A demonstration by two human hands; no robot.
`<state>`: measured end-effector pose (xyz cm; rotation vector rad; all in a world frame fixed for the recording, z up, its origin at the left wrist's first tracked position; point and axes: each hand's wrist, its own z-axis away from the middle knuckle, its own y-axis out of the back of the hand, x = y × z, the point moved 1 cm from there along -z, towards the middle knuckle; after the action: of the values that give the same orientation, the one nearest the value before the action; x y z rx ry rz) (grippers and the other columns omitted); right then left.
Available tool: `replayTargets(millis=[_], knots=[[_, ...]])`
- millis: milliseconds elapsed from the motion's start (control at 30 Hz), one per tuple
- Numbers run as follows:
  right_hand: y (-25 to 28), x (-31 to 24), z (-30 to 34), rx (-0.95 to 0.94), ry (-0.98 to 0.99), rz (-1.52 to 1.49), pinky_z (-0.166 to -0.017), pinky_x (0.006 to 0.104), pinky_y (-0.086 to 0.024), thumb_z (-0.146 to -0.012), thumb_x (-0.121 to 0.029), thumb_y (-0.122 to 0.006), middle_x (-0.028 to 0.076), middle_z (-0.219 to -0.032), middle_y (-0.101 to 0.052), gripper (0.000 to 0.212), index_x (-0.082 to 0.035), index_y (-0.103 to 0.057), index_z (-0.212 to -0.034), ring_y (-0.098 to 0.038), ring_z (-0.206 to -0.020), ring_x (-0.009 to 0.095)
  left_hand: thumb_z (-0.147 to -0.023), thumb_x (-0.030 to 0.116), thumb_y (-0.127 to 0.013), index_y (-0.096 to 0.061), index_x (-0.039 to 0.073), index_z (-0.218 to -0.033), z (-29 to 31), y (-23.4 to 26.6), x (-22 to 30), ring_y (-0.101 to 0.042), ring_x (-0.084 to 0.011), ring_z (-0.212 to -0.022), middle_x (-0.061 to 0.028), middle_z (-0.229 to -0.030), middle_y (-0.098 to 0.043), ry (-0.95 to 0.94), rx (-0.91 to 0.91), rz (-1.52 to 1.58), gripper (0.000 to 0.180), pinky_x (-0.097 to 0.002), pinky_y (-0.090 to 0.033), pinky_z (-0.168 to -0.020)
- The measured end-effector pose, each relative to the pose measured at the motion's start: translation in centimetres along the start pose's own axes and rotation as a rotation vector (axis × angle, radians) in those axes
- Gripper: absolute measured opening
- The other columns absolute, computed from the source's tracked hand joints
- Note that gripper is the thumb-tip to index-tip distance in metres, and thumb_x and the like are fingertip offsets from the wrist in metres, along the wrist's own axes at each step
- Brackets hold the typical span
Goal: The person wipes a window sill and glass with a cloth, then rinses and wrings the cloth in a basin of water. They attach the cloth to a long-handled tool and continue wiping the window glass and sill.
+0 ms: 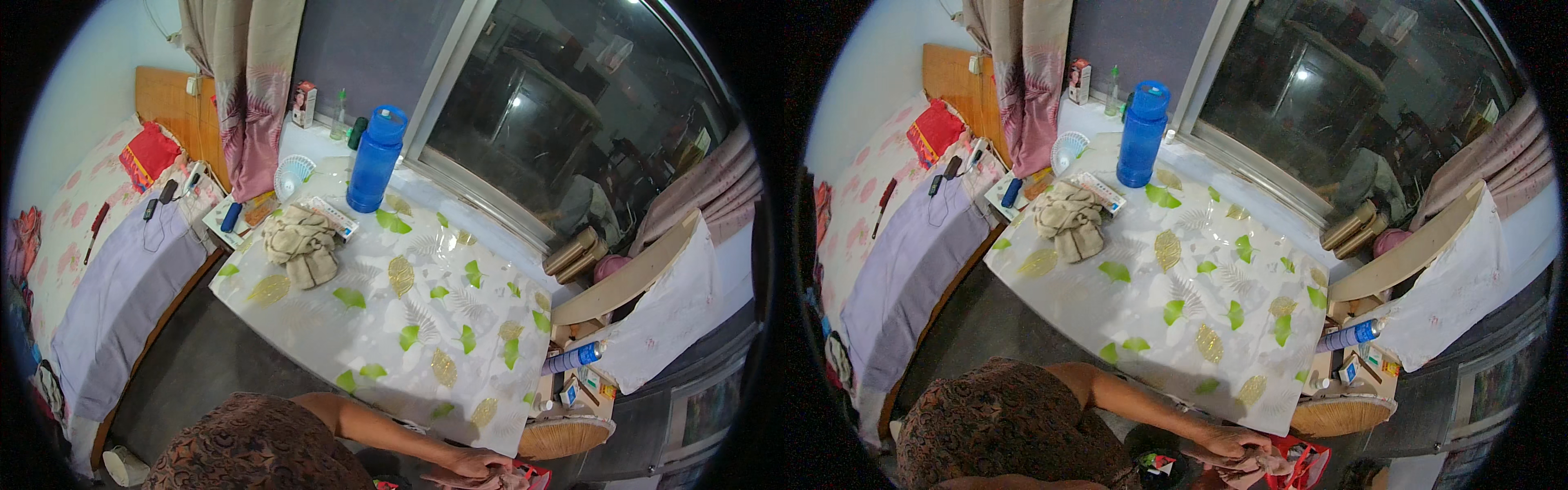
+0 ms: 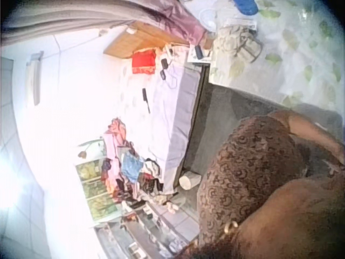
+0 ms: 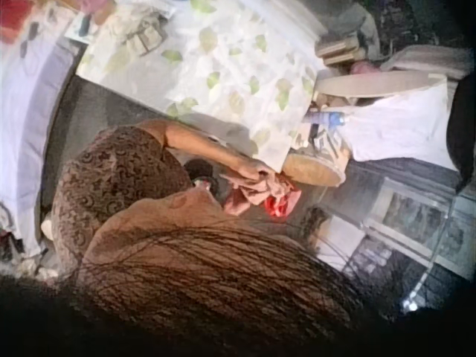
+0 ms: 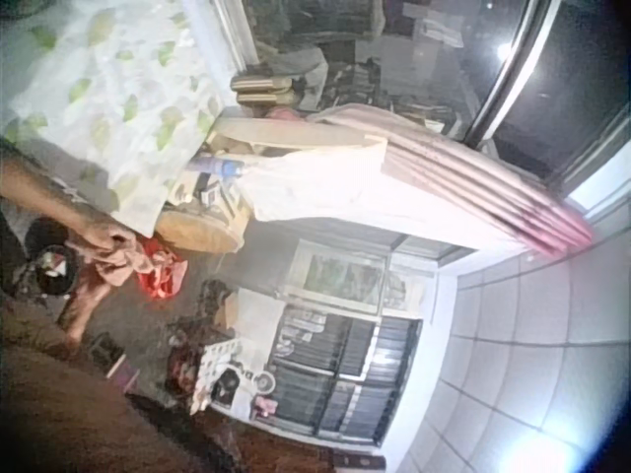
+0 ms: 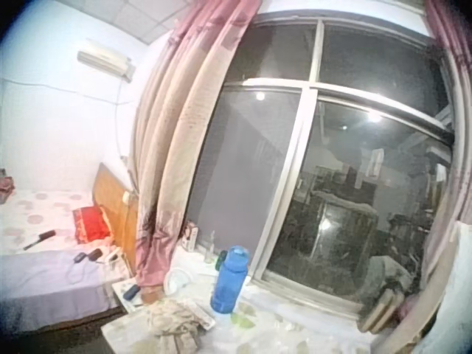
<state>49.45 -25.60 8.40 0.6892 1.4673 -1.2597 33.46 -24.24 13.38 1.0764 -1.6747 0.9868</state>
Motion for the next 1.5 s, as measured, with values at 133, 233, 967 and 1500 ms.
replayTargets(millis=[133,233,967,1500], knots=[[1.4,0.6,2.9,-0.011,-0.001,-0.025,-0.099,0.0451,-0.046,-0.094,-0.012,-0.054,0.019,-0.137,-0.048,0.047,-0.004,-0.040,-0.138,-0.052,-0.119,0.031,-0.082,0.007,-0.055,-0.052,0.004,-0.119,4.0,-1.8,-0.1,-0.059,-0.0262,-0.104,-0.0132,-0.110,-0.063,-0.043,0.074,-0.138,0.037,-0.0361,-0.044,-0.087],[3.4,1.8,5.6,-0.011,-0.018,-0.052,-0.099,0.0454,-0.047,-0.095,-0.011,-0.053,0.020,-0.136,-0.048,0.044,-0.005,-0.041,-0.137,-0.053,-0.118,0.032,-0.080,0.007,-0.058,-0.052,0.005,-0.122,6.0,-2.4,-2.4,-0.060,-0.0302,-0.108,-0.0147,-0.112,-0.063,-0.053,0.196,-0.190,0.043,-0.0362,-0.045,-0.091],[-5.2,9.6,21.3,0.254,-0.137,-0.401,-0.100,0.0513,-0.042,-0.090,-0.036,-0.057,0.008,-0.140,-0.047,0.055,-0.012,-0.046,-0.137,-0.048,-0.126,0.027,-0.100,0.021,-0.052,-0.043,0.001,-0.135,23.2,1.3,-4.4,-0.058,-0.0204,-0.112,-0.0109,-0.125,-0.057,0.655,-0.252,0.726,0.042,-0.0370,-0.049,-0.097],[5.7,13.6,39.6,0.790,-0.061,-0.513,-0.080,0.0454,-0.053,-0.084,-0.038,-0.067,0.006,-0.125,-0.059,0.058,-0.018,-0.047,-0.135,-0.059,-0.112,0.026,-0.090,0.015,-0.061,-0.048,0.001,-0.130,25.9,-16.8,-13.3,-0.060,-0.0133,-0.096,-0.0098,-0.105,-0.065,1.004,-0.738,0.173,0.044,-0.0284,-0.049,-0.082]])
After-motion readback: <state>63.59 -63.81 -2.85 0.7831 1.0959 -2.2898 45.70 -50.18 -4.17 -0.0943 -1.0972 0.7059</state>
